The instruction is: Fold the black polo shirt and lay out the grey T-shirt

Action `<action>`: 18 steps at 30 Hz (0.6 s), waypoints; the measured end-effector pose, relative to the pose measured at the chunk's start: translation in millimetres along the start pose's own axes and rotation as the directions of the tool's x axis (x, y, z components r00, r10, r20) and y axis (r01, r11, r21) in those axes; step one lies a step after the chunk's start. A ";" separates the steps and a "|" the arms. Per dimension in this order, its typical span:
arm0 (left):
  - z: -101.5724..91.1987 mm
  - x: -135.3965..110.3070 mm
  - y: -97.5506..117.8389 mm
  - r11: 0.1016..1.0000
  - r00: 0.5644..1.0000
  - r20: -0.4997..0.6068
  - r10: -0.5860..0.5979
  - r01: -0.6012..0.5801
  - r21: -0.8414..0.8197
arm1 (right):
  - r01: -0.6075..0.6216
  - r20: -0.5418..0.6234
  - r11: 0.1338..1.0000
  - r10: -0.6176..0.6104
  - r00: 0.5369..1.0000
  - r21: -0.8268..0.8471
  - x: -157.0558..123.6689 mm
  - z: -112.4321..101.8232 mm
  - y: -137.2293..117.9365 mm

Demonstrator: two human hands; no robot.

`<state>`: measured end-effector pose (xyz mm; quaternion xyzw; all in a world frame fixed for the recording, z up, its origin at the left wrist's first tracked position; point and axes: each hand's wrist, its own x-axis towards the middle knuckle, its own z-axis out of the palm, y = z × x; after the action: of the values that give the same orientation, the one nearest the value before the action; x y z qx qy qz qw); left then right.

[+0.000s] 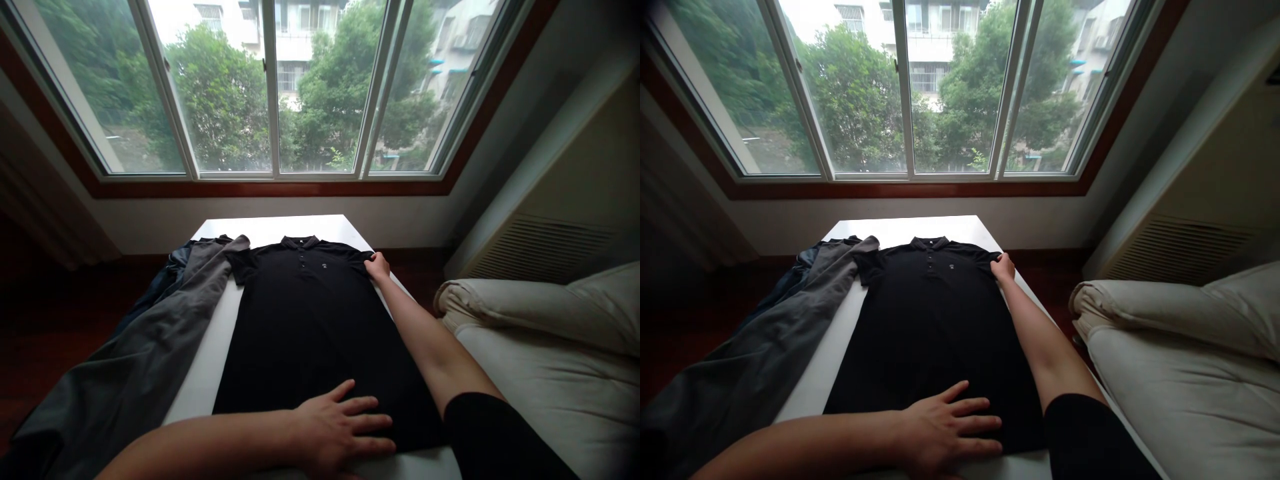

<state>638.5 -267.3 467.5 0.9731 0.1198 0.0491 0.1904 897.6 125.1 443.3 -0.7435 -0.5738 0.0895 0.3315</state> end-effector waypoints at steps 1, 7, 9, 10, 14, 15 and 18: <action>0.3 0.5 -0.3 1.000 1.000 -0.007 0.000 0.000 -0.011 | 0.029 -0.008 1.000 -0.029 1.000 0.008 -1.2 -0.9 -2.5; 4.8 1.7 -3.3 0.999 1.000 -0.018 -0.002 0.001 -0.036 | 0.176 -0.040 0.979 -0.172 0.984 0.108 -16.2 3.8 -38.7; 6.1 1.4 -4.0 0.999 1.000 -0.027 0.001 -0.002 -0.036 | 0.264 0.017 0.954 -0.269 0.963 0.140 -24.5 8.9 -51.9; 6.6 1.2 -4.4 1.000 1.000 -0.029 0.000 -0.001 -0.031 | 0.307 0.089 0.939 -0.323 0.942 0.158 -28.9 11.8 -57.1; 7.6 0.0 -5.4 1.000 0.999 -0.043 -0.002 0.003 0.022 | 0.375 0.317 0.909 -0.415 0.853 0.182 -44.1 22.2 -67.9; 7.7 -0.3 -5.6 0.999 0.999 -0.049 -0.002 0.003 0.034 | 0.377 0.291 0.913 -0.408 0.865 0.157 -46.3 24.6 -68.4; 7.6 -1.0 -6.1 0.999 0.998 -0.058 0.003 -0.001 0.040 | 0.391 0.181 0.920 -0.391 0.902 0.036 -48.5 32.4 -67.1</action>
<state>637.3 -264.8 458.1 0.9750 0.1252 0.0752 0.1672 811.8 101.7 446.5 -0.6020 -0.7395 0.0891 0.2876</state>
